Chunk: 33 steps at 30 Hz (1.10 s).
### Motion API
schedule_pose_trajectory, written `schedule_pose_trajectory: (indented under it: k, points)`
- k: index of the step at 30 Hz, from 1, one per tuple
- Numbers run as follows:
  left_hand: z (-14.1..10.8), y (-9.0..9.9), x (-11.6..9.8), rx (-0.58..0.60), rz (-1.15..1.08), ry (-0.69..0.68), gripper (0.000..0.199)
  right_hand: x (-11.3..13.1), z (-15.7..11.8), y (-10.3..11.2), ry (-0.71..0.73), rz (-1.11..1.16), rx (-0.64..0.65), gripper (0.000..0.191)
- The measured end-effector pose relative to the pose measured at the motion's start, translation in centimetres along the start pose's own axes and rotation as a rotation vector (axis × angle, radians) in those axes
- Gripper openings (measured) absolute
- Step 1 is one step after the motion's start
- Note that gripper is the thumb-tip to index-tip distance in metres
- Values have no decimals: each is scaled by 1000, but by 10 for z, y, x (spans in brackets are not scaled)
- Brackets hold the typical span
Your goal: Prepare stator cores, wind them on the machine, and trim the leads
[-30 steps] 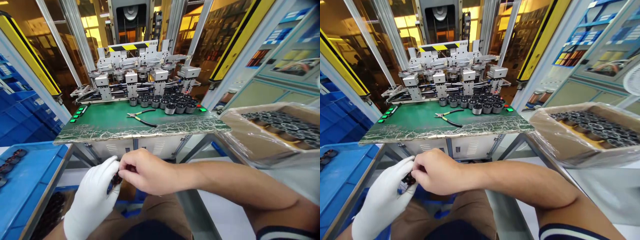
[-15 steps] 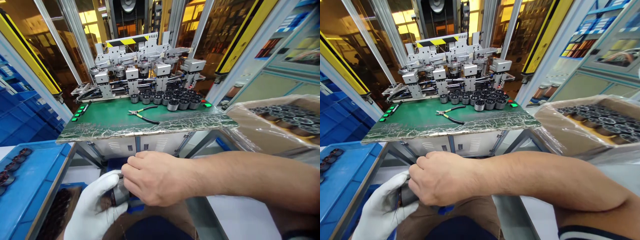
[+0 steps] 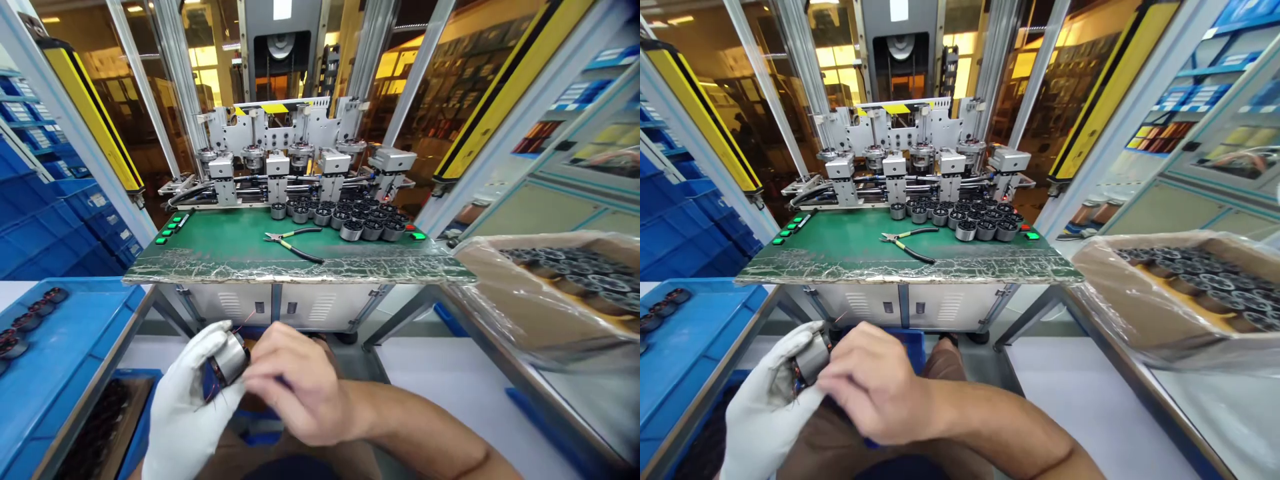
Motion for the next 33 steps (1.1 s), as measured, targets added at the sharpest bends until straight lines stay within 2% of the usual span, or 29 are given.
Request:
schedule_pose_trajectory:
  k: [2,4,7,11,12,14,15,16,19,21,24,27,29,31,33]
  points:
    - [-1,1,1,-1,-64,107,54,-5,-3,-5,-232,115,-80,12]
    - [0,3,2,26,-135,197,52,-9,-5,-7,-356,170,-108,17]
    - [0,5,5,39,-243,223,48,-8,-7,-8,-357,167,-91,18]
    - [-3,10,5,-68,-202,111,35,-20,2,9,-210,109,51,17]
    - [-5,12,5,-102,-177,76,34,-30,9,19,-142,25,90,15]
    - [-8,15,3,-159,-158,19,36,-62,29,44,-24,-306,158,16]
    - [-10,16,2,-184,-166,-2,38,-82,40,58,-4,-544,194,29]
    - [-12,17,1,-206,-177,-15,39,-103,51,71,-48,-776,280,42]
    - [-16,16,-1,-250,-192,-38,41,-154,73,99,-138,-962,451,63]
    - [-17,16,0,-255,-181,-57,43,-168,76,106,-170,-1000,537,63]
    - [-16,21,3,-253,-152,-79,43,-162,66,105,-187,-1040,638,55]
    - [-15,27,7,-263,-123,-82,45,-139,45,101,-152,-1020,726,64]
    - [-13,28,8,-257,-115,-94,46,-121,28,98,-85,-1032,769,62]
    - [-12,26,8,-249,-116,-118,47,-100,8,91,-2,-1019,745,55]
    - [-11,22,7,-237,-120,-138,48,-75,-14,79,17,-860,654,59]
Point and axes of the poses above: each hand's wrist, its own z-axis towards the middle knuckle, its own y-axis out of the back of the hand, x = y × z, the point moved 1 cm from there along z, towards the middle knuckle, and after that the axes turned 6 degrees about -z, right-handed, at the moved point
